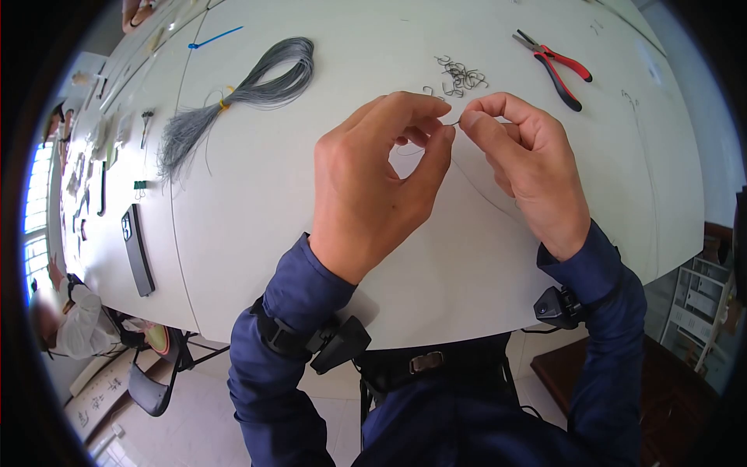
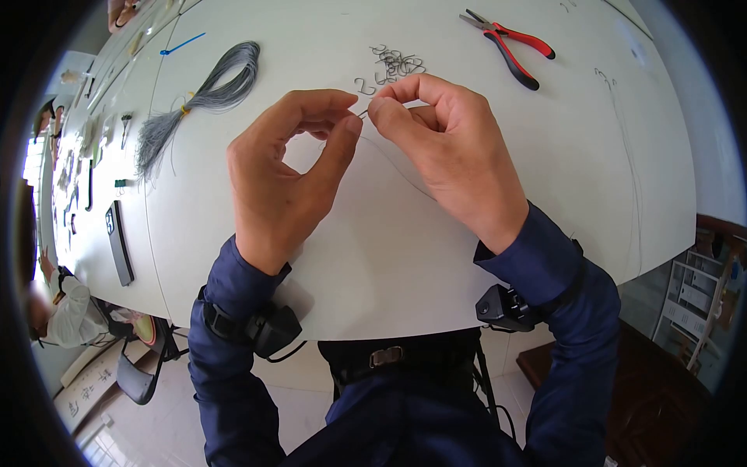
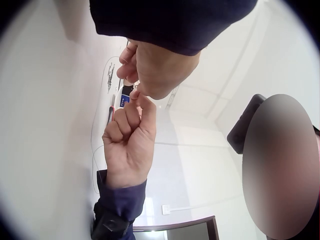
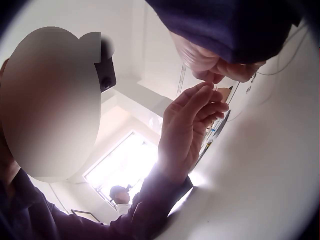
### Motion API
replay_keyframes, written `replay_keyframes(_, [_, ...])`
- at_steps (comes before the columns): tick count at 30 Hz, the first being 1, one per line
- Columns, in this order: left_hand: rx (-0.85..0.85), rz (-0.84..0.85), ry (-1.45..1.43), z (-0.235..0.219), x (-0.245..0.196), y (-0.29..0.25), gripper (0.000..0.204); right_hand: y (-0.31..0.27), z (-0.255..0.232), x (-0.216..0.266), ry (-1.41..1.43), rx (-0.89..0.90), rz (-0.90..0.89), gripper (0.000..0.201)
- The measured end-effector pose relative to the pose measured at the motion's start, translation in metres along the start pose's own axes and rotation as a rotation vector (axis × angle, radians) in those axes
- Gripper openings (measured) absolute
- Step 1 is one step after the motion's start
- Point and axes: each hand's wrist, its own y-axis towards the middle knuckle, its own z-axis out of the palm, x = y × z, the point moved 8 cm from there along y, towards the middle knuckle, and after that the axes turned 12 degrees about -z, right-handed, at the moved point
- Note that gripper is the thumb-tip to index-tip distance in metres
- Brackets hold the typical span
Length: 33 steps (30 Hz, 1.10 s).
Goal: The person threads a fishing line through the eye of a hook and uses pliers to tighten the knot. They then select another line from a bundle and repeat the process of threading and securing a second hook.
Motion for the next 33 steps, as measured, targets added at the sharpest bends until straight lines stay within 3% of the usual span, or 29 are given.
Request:
replay_keyframes(13, [-0.004,-0.100,-0.050,-0.003,0.006,0.000,0.007,0.001,0.005,0.002,-0.038,0.009,-0.003,0.024])
replay_keyframes(19, [-0.041,-0.139,-0.048,-0.007,0.008,0.001,0.007,-0.001,0.007,0.011,-0.259,0.030,-0.200,0.012])
replay_keyframes(22, [-0.041,-0.059,-0.008,-0.006,0.007,0.001,0.006,-0.008,0.015,0.034,-0.599,0.092,-0.466,0.009])
replay_keyframes(25, [0.021,0.068,0.063,-0.001,0.005,0.003,0.007,-0.007,0.012,0.041,-0.635,0.051,-0.604,0.008])
replay_keyframes(33, [0.110,0.151,0.078,0.007,-0.003,-0.002,0.009,0.008,-0.007,0.015,-0.417,0.042,-0.337,0.013])
